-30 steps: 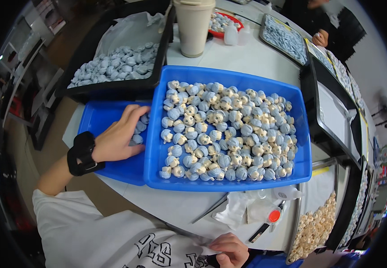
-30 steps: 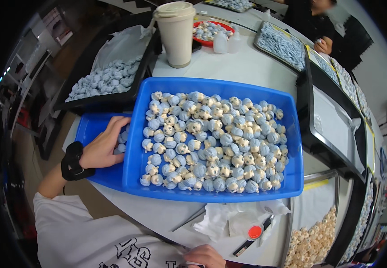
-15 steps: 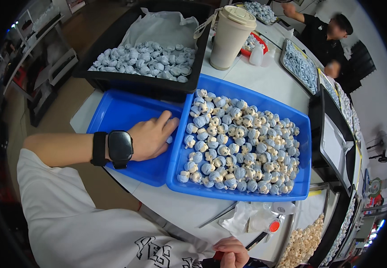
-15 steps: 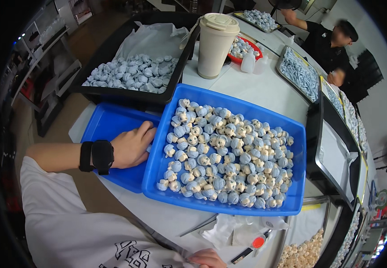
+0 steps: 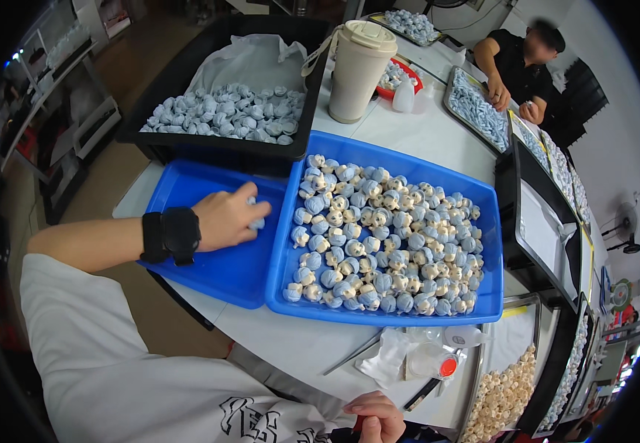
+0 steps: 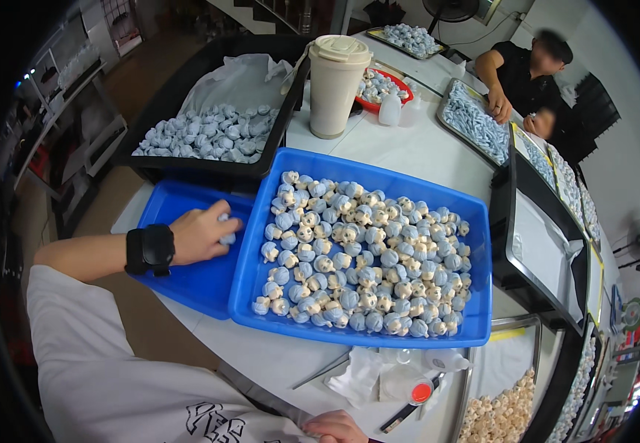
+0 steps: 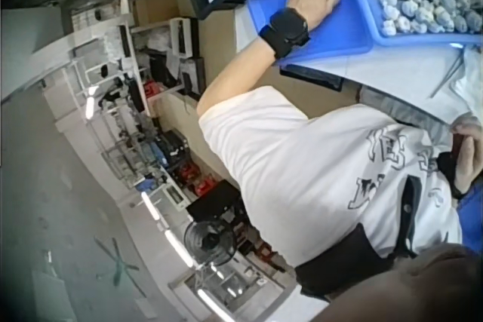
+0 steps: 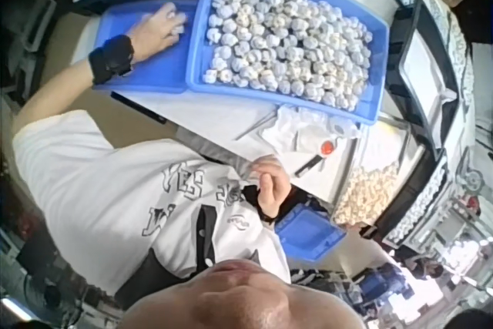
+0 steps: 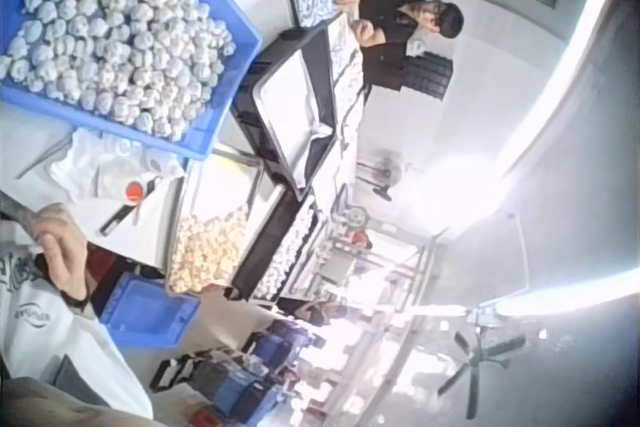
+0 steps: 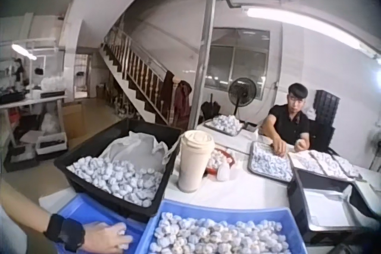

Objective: The person assembles small doll heads by applying glue to the base of a head and attaching a separate hairpiece. They handle the items one at a time, picking them from a blue tray and placing the finished units into a black tray. The process involves repetitive manual manipulation of small plastic components.

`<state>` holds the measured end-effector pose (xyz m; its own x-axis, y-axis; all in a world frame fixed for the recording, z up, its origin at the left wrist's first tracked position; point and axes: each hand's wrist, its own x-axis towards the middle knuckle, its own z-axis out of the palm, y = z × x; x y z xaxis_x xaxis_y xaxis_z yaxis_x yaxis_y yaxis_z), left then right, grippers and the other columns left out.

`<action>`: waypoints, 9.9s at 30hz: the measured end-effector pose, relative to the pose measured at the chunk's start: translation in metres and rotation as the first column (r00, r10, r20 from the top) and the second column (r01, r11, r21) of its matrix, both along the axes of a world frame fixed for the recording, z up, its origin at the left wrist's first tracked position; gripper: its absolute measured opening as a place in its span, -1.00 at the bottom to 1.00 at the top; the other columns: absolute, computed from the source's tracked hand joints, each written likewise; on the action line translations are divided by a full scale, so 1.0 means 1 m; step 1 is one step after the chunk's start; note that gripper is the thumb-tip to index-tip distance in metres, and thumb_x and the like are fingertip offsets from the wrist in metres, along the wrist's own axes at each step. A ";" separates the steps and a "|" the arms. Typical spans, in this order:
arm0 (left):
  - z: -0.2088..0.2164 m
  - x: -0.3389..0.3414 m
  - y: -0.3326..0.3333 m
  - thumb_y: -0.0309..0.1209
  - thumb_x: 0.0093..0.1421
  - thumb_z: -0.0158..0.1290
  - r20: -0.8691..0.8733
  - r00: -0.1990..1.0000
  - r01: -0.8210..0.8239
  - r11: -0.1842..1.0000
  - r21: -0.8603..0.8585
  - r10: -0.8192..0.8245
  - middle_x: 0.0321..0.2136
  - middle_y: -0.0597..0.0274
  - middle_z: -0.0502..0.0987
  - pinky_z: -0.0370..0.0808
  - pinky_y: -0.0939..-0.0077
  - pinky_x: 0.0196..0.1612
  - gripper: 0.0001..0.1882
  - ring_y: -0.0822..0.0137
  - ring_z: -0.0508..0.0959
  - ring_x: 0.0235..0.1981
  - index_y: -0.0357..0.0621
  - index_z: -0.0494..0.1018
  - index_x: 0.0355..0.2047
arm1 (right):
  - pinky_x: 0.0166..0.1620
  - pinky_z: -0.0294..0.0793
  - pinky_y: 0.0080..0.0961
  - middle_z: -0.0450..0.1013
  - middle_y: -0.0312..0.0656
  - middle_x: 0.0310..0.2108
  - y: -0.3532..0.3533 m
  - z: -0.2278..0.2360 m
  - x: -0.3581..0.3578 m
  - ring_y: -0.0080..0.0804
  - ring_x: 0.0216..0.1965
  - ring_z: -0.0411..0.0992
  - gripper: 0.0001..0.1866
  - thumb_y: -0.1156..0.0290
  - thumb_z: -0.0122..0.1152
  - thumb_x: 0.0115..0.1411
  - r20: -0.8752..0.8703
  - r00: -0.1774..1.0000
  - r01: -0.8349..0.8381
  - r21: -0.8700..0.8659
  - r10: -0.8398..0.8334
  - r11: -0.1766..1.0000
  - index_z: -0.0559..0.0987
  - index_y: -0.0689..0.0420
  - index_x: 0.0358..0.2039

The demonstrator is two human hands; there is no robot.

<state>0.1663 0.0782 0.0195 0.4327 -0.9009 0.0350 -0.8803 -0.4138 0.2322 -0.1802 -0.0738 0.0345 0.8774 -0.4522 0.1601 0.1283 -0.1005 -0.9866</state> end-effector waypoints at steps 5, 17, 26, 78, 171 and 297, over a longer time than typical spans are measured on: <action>0.044 -0.005 0.011 -0.42 0.08 -0.14 -0.767 0.536 -0.551 0.835 -0.001 0.353 -0.62 0.21 0.38 0.29 0.63 -0.70 -0.87 0.45 0.35 -0.75 -0.17 0.36 -0.39 | -0.28 0.30 -0.49 0.40 -0.04 -0.43 -0.003 -0.004 -0.005 -0.32 -0.39 0.35 -0.84 0.52 -0.10 0.17 -0.029 0.999 0.024 -0.032 -0.025 0.999 0.45 0.34 -0.37; -0.004 -0.179 -0.057 -0.39 0.17 -0.12 -0.830 -0.510 -0.183 0.971 -0.152 -0.225 -0.31 0.31 0.37 0.35 0.72 -0.38 -0.75 0.55 0.38 -0.37 -0.17 0.27 -0.15 | -0.04 0.24 -0.19 0.35 -0.02 -0.08 0.010 0.028 0.064 -0.03 -0.09 0.31 -0.52 0.19 0.19 -0.12 -0.177 0.965 -0.054 -0.853 -0.191 0.519 0.49 0.10 -0.15; -0.015 -0.174 -0.086 -0.24 0.17 -0.16 -0.483 -0.867 -0.120 0.992 -0.035 -0.122 -0.18 0.24 0.34 0.32 0.67 -0.15 -0.57 0.49 0.36 -0.14 -0.26 0.20 -0.03 | -0.21 0.29 -0.33 0.36 -0.15 -0.26 -0.002 -0.006 0.057 -0.23 -0.30 0.31 -0.41 0.52 0.34 -0.36 0.079 0.926 0.299 -0.749 -0.369 0.592 0.48 0.11 -0.16; -0.026 -0.159 -0.073 -0.37 0.04 0.08 -0.685 -0.723 0.048 0.983 -0.179 -0.089 -0.31 0.13 0.44 0.37 0.62 -0.31 -0.71 0.44 0.44 -0.36 -0.30 0.32 -0.29 | -0.37 0.36 -0.51 0.45 -0.17 -0.35 -0.025 0.000 0.036 -0.30 -0.32 0.39 -0.76 0.48 0.35 -0.15 0.301 0.926 0.351 -0.459 -0.229 0.816 0.55 0.15 -0.40; -0.012 -0.164 -0.089 -0.40 0.04 0.10 -0.843 -0.530 -0.059 0.996 -0.073 -0.093 -0.27 0.20 0.43 0.27 0.60 -0.09 -0.66 0.47 0.39 -0.19 -0.31 0.37 -0.19 | -0.54 0.21 -0.64 0.45 -0.20 -0.54 -0.052 0.016 0.015 -0.45 -0.58 0.36 -0.65 0.52 0.39 -0.35 0.126 0.956 0.285 -0.615 -0.265 0.735 0.48 0.17 -0.47; -0.011 -0.160 -0.088 -0.52 0.06 -0.01 -0.824 -0.555 0.009 0.990 -0.141 -0.112 -0.36 0.22 0.43 0.30 0.64 -0.24 -0.70 0.51 0.39 -0.34 -0.37 0.38 -0.17 | -0.46 0.28 -0.48 0.38 -0.28 -0.56 -0.089 0.029 0.000 -0.33 -0.49 0.28 -0.55 0.50 0.37 -0.39 -0.092 0.767 0.181 -0.918 -0.635 0.353 0.59 0.11 -0.33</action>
